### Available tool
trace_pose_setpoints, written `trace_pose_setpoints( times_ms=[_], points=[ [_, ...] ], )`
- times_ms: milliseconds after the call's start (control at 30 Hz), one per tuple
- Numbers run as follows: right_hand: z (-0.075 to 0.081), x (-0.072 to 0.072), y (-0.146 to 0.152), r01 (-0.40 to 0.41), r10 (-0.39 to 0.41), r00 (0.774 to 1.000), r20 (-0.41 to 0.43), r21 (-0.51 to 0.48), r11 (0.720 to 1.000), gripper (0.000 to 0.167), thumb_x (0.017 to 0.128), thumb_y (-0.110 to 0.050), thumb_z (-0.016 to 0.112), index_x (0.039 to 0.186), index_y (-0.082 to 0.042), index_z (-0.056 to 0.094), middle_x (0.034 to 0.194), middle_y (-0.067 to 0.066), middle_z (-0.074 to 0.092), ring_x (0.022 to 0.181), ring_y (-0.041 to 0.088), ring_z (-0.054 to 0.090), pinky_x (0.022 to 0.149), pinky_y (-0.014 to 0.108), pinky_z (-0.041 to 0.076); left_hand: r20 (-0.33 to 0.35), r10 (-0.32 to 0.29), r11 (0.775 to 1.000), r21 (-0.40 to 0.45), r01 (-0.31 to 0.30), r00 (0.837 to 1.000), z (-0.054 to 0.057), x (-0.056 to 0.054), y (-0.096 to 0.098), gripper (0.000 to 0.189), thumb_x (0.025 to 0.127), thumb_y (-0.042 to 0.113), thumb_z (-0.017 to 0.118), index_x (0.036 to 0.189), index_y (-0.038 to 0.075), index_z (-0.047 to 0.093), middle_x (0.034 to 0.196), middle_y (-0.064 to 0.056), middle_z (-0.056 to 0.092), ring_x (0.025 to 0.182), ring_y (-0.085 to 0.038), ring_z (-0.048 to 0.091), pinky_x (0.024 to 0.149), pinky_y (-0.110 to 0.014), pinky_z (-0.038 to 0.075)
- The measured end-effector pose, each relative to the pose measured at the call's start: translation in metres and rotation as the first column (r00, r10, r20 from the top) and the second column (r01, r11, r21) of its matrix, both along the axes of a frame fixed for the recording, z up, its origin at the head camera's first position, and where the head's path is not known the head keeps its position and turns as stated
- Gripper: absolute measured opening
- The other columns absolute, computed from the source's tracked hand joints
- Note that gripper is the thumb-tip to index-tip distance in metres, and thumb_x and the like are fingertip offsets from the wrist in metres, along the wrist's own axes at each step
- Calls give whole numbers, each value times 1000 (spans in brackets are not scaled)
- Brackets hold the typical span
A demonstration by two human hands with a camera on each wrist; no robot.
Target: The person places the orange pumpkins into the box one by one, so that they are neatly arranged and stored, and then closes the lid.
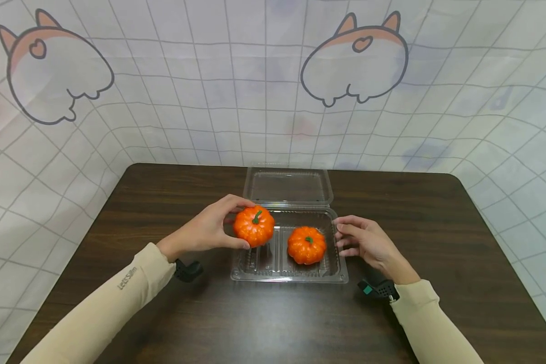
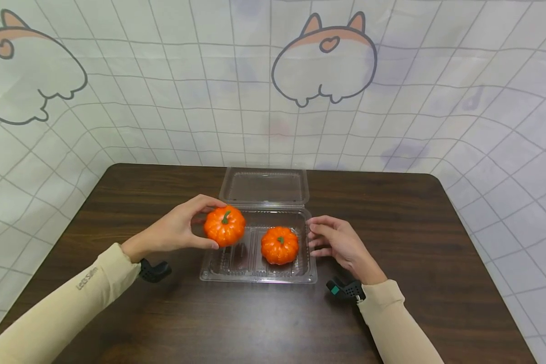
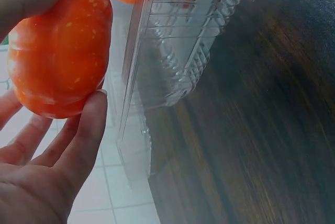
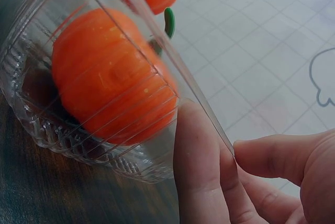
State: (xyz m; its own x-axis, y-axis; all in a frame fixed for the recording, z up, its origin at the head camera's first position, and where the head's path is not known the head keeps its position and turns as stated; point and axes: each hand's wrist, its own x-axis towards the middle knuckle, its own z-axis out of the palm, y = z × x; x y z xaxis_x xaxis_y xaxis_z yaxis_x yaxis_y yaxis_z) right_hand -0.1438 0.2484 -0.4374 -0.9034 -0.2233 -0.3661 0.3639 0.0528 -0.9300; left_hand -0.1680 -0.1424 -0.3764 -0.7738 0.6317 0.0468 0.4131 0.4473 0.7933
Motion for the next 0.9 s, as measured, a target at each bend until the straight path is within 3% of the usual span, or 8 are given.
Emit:
trace_pose_setpoints(
  times_ms=[400,900],
  points=[
    [0,-1,0,-10,10,1000,-1,-11,1000,43,103,-27,65,136,-1,57,91,-3,69,75,10,70,71,30,66,7,-74,992,-105,74,997,3,-4,15,77,73,26,96,138,15,56,138,-3,56,122,-23,63,96,-31,62],
    [0,-1,1,-8,9,1000,3,-32,999,33,104,-25,64,130,-6,61,91,-3,69,74,9,70,70,30,66,32,-187,952,-242,189,982,9,-17,30,75,73,26,96,136,14,58,135,-2,59,124,-23,64,102,-35,58]
  ],
)
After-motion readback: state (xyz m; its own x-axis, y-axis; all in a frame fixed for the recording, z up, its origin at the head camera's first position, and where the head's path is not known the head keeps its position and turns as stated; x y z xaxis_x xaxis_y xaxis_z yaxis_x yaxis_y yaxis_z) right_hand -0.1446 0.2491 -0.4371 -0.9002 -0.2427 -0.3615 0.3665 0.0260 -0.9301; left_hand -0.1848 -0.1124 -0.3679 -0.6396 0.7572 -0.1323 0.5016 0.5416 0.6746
